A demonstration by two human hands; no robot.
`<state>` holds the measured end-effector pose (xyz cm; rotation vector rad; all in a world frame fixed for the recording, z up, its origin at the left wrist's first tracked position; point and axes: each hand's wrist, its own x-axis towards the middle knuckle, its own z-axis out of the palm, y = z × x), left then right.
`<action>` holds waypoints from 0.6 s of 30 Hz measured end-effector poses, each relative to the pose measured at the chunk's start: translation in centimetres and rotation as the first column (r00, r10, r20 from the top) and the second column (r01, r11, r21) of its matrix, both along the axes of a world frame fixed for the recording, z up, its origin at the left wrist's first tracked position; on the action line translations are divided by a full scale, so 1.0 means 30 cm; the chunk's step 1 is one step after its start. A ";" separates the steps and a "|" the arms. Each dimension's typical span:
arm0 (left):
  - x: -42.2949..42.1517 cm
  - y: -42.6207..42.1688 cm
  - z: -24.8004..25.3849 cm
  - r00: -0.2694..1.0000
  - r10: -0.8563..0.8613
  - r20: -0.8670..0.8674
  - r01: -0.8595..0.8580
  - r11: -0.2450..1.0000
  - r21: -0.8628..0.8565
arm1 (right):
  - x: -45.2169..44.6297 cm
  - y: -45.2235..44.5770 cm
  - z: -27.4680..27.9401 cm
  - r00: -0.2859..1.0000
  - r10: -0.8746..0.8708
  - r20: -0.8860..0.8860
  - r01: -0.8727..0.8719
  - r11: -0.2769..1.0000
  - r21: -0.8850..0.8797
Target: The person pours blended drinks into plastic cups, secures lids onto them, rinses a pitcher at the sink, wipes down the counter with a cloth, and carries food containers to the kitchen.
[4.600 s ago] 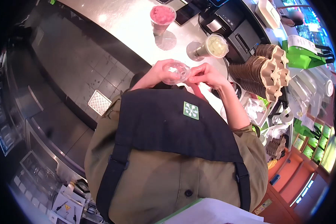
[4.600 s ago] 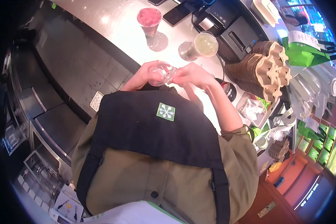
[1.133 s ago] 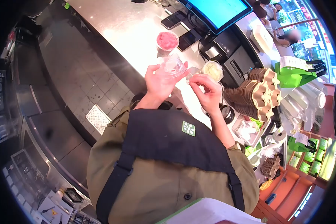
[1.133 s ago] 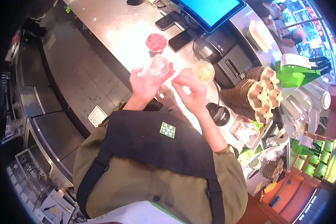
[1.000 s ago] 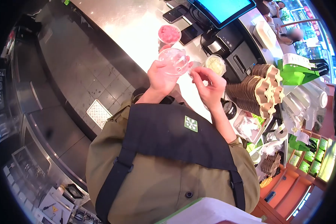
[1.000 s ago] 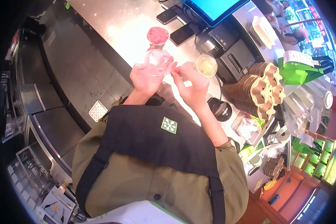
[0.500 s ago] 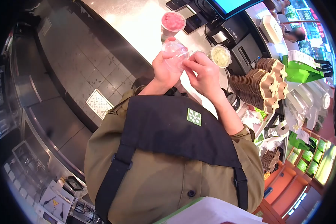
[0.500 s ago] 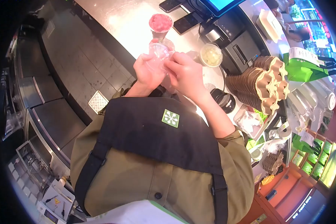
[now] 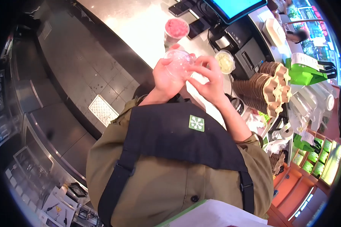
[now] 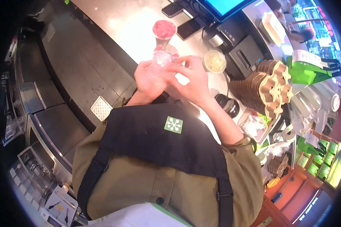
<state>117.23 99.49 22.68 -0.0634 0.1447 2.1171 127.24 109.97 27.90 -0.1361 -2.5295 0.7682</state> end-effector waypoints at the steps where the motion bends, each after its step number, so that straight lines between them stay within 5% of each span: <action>1: -0.019 -0.008 0.019 0.999 0.026 -0.035 -0.027 1.000 -0.004 | -0.017 -0.007 0.017 0.998 -0.066 -0.014 0.066 0.998 -0.019; 8: -0.170 0.009 0.023 0.924 0.005 -0.382 -0.020 0.999 -0.035 | -0.175 0.049 0.007 0.994 0.102 0.030 -0.093 0.971 -0.221; 10: -0.239 0.027 0.002 0.834 -0.049 -0.550 -0.043 0.987 -0.153 | -0.244 0.094 -0.026 0.971 0.115 -0.211 -0.150 0.976 -0.161; 12: -0.335 -0.007 0.014 0.623 0.008 -0.782 -0.352 0.896 -0.271 | -0.276 0.146 -0.067 0.977 -0.026 -0.210 0.017 0.999 -0.041; 14: -0.439 -0.054 -0.002 0.582 0.010 -0.813 -0.517 0.776 -0.361 | -0.296 0.184 -0.117 0.997 0.027 -0.073 -0.020 0.995 0.095; 18: -0.538 -0.053 -0.106 0.165 -0.202 -0.965 -0.547 0.795 -0.260 | -0.349 0.210 -0.142 0.997 0.031 0.065 -0.038 0.994 0.103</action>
